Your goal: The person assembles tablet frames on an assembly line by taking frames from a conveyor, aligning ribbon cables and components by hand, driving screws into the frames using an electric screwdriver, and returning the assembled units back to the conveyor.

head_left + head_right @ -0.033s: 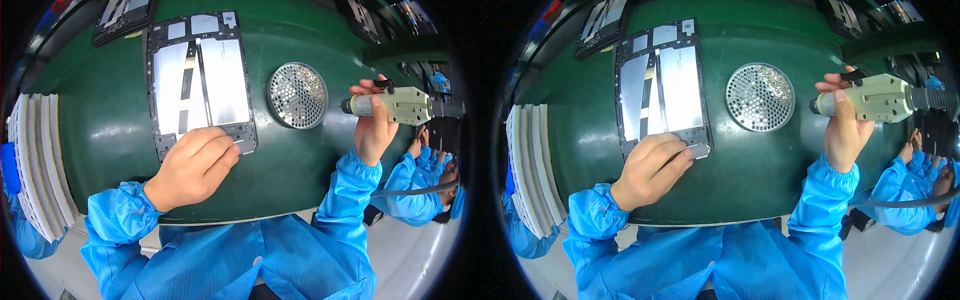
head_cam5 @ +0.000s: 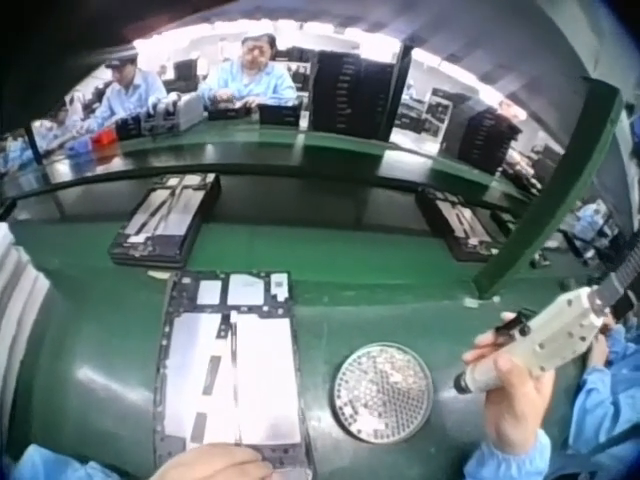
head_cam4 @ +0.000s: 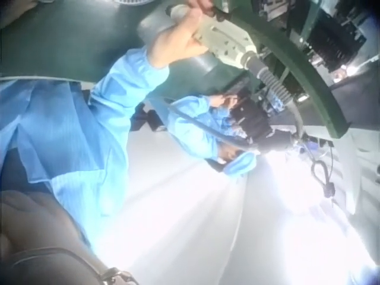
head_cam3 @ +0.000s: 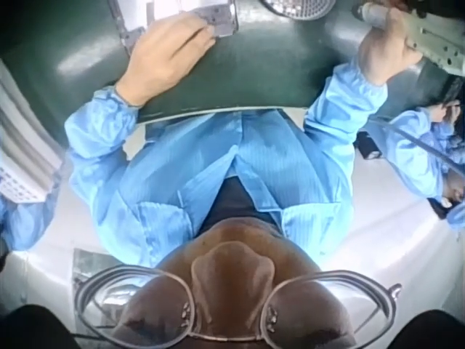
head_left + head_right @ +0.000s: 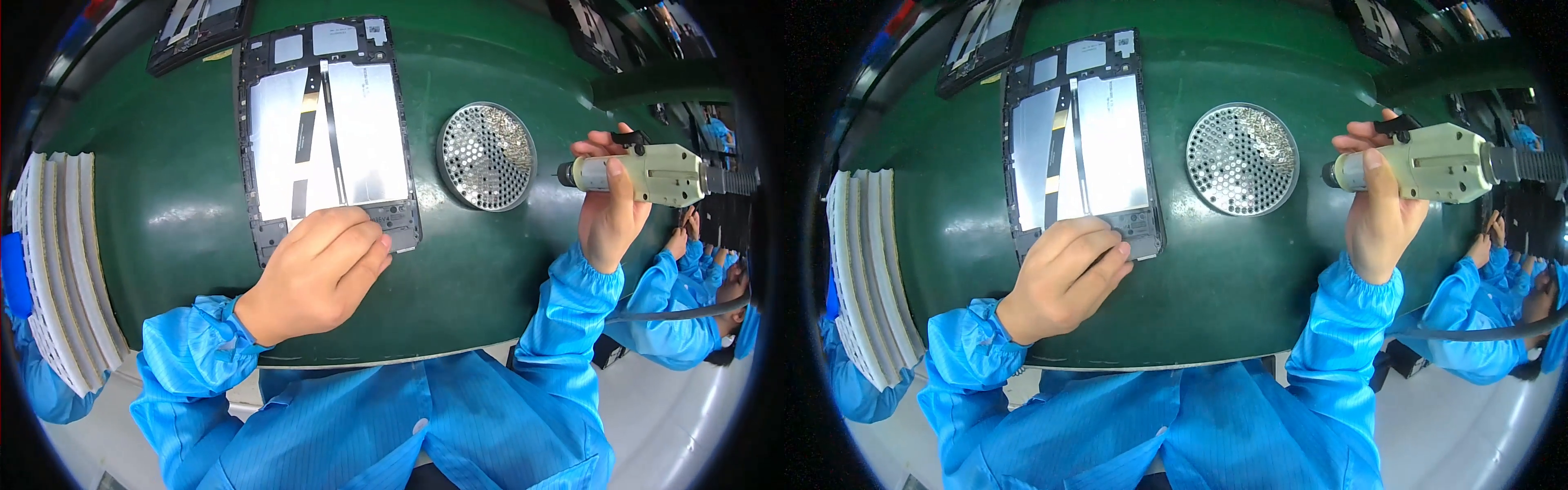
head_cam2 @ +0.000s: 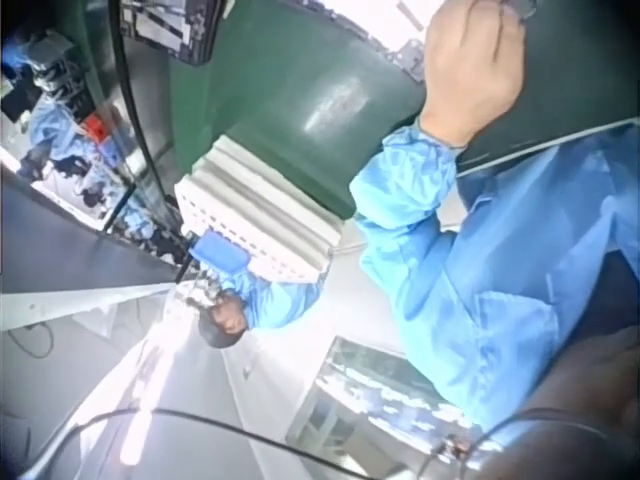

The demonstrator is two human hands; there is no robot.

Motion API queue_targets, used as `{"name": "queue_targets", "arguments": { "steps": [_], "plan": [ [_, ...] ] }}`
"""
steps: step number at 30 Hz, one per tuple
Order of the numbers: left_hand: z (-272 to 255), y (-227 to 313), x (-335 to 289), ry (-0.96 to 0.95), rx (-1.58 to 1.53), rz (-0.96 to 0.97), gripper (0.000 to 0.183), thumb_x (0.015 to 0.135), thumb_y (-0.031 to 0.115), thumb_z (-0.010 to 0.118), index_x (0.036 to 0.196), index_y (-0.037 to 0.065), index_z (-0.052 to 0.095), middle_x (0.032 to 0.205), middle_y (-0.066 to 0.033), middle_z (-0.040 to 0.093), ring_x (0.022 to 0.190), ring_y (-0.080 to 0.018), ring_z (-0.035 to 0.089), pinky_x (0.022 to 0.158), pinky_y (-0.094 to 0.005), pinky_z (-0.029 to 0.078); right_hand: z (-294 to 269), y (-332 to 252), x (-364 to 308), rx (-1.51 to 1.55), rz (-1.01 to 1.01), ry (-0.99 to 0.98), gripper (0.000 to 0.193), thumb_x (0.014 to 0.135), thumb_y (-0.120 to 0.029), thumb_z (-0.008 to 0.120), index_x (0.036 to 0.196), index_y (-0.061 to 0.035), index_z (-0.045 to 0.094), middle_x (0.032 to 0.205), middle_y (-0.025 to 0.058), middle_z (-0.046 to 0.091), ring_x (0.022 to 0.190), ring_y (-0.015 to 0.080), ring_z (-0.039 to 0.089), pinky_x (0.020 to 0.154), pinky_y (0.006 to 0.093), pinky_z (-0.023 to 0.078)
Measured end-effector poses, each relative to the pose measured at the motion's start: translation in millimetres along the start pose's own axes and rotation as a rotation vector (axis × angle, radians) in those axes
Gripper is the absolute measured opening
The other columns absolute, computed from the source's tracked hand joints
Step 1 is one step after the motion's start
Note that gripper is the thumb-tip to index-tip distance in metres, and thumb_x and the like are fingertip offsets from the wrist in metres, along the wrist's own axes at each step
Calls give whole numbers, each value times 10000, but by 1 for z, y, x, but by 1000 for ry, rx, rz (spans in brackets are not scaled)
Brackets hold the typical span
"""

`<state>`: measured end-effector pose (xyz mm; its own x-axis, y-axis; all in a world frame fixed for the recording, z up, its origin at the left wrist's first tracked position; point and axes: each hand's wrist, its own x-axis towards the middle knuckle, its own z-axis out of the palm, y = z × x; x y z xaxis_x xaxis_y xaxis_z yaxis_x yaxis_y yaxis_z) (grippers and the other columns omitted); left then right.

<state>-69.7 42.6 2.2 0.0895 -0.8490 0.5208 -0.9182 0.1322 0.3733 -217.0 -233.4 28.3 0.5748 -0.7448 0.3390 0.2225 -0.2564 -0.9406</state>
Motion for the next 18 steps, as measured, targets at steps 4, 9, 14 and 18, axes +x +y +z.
{"name": "queue_targets", "arguments": {
  "steps": [4,9,14,18],
  "plan": [
    [-2,-2,5,-45,3,11,284,654,26,753,890,-69,628,917,-147,586,879,-298,595,698,-384,512,3,-2,1,17,18,10,429,858,-69,565,1256,58,467,995,184,624,866,274,634,826,390,486],
    [-10,-12,11,-155,25,84,283,682,67,731,930,-40,645,967,-156,582,931,-316,586,775,-416,501,-6,-7,0,68,-17,-46,485,860,-181,552,1260,60,423,892,120,568,839,254,550,861,466,433],
    [-6,-17,23,-256,40,39,319,694,121,701,1006,59,681,1105,-186,557,1057,-339,538,920,-468,447,22,-24,-7,248,-117,-118,497,812,-202,605,1248,-8,467,711,77,512,672,212,513,731,424,440],
    [0,-15,32,-239,9,6,327,690,125,700,1008,49,677,1127,-198,550,1079,-347,526,943,-485,431,48,-18,-14,279,-126,-189,353,835,-97,604,1155,-22,474,663,61,482,601,200,502,660,411,453]
  ]
}}
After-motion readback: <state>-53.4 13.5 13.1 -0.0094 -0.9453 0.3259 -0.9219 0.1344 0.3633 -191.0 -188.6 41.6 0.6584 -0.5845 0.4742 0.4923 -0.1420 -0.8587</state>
